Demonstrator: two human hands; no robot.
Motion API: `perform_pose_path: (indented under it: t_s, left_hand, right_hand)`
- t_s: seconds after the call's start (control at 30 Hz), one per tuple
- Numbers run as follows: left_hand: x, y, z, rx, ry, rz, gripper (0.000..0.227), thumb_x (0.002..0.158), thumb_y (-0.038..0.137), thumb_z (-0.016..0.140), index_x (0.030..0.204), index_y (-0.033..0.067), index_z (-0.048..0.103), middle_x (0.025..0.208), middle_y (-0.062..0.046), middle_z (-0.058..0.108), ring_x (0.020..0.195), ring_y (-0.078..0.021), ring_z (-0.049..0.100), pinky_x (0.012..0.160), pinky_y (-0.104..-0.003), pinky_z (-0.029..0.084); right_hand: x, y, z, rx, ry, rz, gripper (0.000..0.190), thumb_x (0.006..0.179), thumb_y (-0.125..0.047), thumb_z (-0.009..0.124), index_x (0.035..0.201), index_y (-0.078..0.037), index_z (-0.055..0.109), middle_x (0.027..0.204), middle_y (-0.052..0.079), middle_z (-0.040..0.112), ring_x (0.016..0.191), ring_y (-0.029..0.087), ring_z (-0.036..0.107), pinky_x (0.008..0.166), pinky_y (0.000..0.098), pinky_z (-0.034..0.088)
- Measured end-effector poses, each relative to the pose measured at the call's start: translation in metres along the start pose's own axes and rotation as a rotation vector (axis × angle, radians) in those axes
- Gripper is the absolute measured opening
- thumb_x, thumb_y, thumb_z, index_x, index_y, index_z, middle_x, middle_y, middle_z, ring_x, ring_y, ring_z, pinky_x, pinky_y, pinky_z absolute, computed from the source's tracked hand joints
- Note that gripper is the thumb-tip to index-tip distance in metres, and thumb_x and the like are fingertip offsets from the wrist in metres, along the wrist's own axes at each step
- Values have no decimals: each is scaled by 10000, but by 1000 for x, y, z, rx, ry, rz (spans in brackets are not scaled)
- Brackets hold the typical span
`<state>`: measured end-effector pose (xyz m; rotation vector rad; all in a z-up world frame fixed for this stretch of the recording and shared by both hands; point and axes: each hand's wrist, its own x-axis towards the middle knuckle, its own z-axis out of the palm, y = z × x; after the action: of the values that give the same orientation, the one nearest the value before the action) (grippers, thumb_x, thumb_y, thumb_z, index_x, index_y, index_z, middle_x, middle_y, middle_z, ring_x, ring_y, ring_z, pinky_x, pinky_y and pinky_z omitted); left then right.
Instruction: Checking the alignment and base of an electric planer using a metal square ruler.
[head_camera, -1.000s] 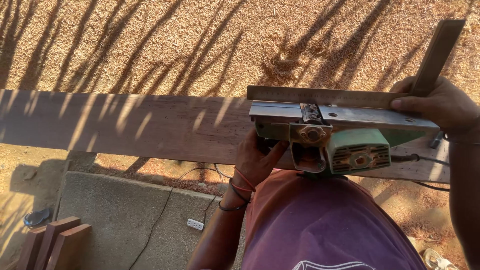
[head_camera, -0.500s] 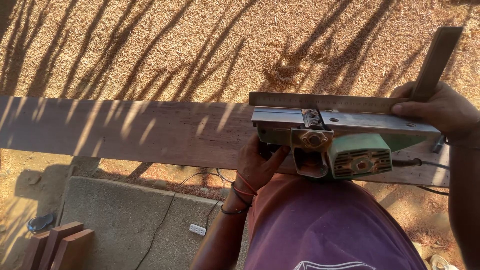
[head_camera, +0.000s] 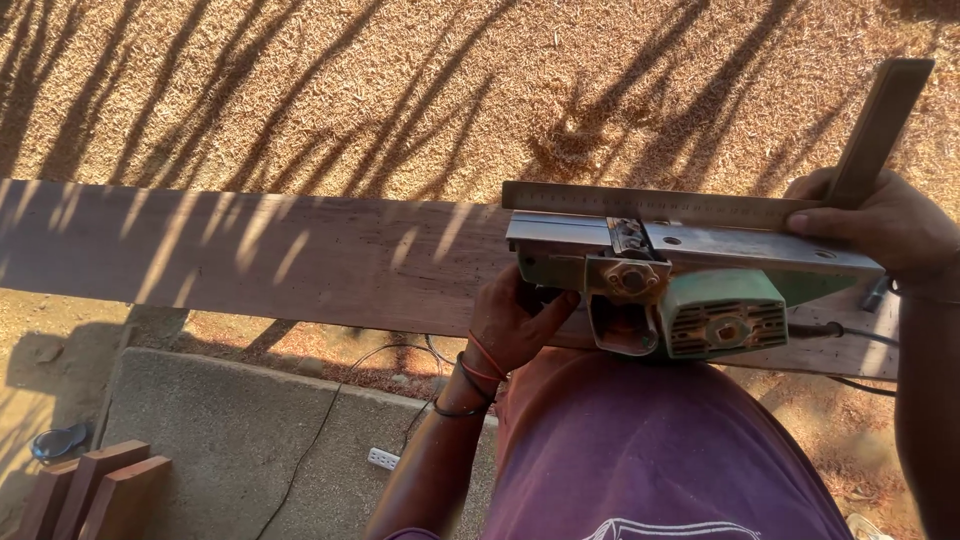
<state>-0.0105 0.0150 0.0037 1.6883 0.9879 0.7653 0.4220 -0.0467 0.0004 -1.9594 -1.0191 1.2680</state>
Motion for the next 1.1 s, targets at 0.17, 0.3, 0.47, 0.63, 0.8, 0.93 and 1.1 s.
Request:
perform_pose_path:
  t_s: [0.17, 0.3, 0.47, 0.63, 0.8, 0.93, 1.1]
  left_hand:
    - [0, -9, 0, 49, 0, -28, 346, 843, 298, 831, 1090, 76, 736, 893, -69, 781, 743, -154, 751, 657, -321, 601]
    - [-1, -11, -1, -2, -16, 13, 337, 863, 287, 830, 1101, 68, 737, 939, -81, 784, 817, -160, 767, 709, -320, 612]
    - [-1, -13, -2, -80, -31, 6, 336, 867, 263, 833, 1113, 59, 728, 977, -75, 789, 885, -153, 774, 766, -317, 631]
    - [0, -13, -4, -112, -61, 4, 340, 872, 235, 824, 1140, 50, 724, 1014, -76, 788, 924, -150, 771, 800, -316, 635]
    - [0, -19, -3, -144, -83, 5, 346, 875, 217, 822, 1152, 41, 716, 1042, -79, 785, 960, -141, 758, 832, -314, 629]
    - [1, -18, -3, -208, -108, -16, 346, 885, 207, 811, 1169, 35, 712, 1066, -74, 786, 987, -132, 749, 859, -314, 625]
    - [0, -25, -1, -325, -131, -36, 369, 890, 144, 806, 1213, 15, 684, 1129, -65, 767, 1046, -119, 719, 920, -309, 613]
  right_hand:
    - [4, 8, -4, 20, -13, -28, 129, 917, -49, 746, 1038, -4, 741, 864, 128, 741, 727, 198, 689, 647, 362, 553]
    - [7, 12, -5, 18, -15, -29, 150, 915, -47, 738, 1059, -5, 738, 879, 134, 748, 733, 203, 700, 647, 369, 561]
    - [0, -1, -1, -9, 8, -23, 173, 918, -48, 741, 1085, -4, 729, 881, 147, 747, 734, 213, 705, 655, 369, 569]
    - [-4, -5, 1, 10, 27, -16, 175, 926, -46, 744, 1093, -1, 716, 882, 147, 738, 740, 213, 702, 662, 365, 566]
    - [-7, -15, 3, 13, 6, 23, 149, 931, -55, 727, 1068, 4, 729, 864, 145, 744, 730, 216, 702, 650, 372, 566]
    - [-3, -7, 1, -3, 10, 11, 150, 930, -48, 735, 1069, 9, 729, 864, 148, 739, 730, 219, 696, 649, 376, 559]
    - [2, -1, -2, -2, -3, 9, 147, 919, -41, 739, 1058, 4, 729, 854, 145, 739, 723, 221, 698, 645, 377, 564]
